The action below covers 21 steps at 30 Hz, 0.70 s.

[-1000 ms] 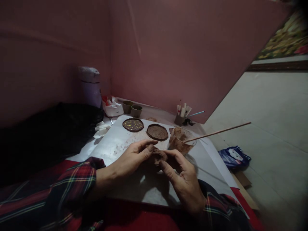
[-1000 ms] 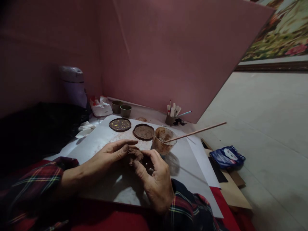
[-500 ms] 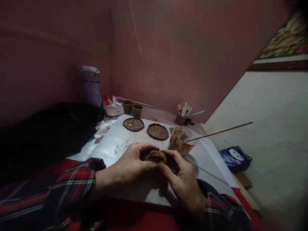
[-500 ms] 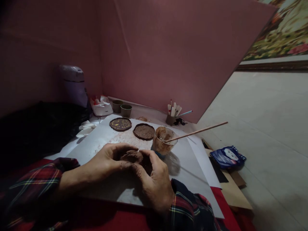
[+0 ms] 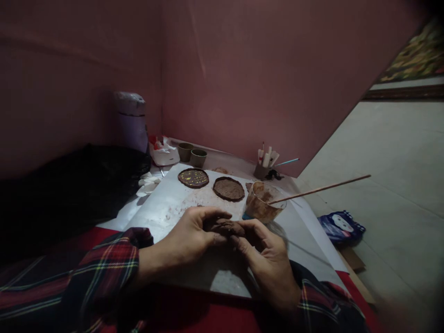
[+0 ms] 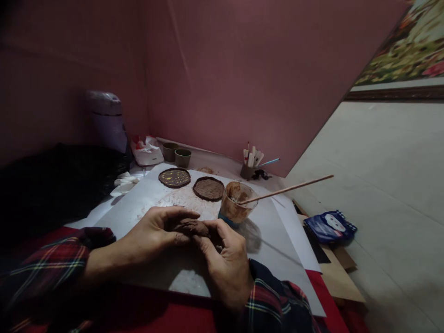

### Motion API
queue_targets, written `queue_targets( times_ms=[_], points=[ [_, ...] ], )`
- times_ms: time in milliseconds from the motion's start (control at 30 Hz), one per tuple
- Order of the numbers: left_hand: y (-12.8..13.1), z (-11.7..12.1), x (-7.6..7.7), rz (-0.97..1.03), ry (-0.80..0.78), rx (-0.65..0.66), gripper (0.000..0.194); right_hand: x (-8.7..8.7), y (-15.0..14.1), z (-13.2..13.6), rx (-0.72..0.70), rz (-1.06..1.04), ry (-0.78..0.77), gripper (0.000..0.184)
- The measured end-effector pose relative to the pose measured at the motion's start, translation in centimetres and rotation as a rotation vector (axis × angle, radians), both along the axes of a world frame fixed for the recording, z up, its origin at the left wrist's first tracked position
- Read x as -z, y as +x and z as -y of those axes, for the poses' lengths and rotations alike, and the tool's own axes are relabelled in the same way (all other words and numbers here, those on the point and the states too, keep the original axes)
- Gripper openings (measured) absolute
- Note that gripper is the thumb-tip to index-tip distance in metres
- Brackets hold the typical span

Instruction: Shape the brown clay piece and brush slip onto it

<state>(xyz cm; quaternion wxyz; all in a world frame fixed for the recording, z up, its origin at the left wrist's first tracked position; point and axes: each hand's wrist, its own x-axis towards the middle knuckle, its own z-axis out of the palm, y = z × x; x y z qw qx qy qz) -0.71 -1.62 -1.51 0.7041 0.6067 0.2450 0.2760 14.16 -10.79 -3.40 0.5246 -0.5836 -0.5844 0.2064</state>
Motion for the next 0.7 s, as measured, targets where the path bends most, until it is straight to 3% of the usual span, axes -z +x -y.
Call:
queue_targets(
  times_ms=[100, 267, 533, 700],
  points=[
    [0.21, -0.12, 0.28, 0.069, -0.021, -0.023, 0.043, 0.04, 0.14, -0.16, 0.029, -0.014, 0.012, 0.015],
    [0.20, -0.27, 0.11, 0.059, 0.004, 0.011, 0.031, -0.31, 0.07, -0.22, 0.068, -0.081, 0.031, 0.018],
    [-0.24, -0.76, -0.23, 0.022, 0.200, -0.100, 0.036, -0.53, -0.35, -0.05, 0.156, -0.105, 0.103, 0.017],
    [-0.26, -0.11, -0.46, 0.069, 0.120, 0.043, 0.026, 0.03, 0.00, -0.19, 0.137, -0.066, 0.093, 0.019]
  ],
)
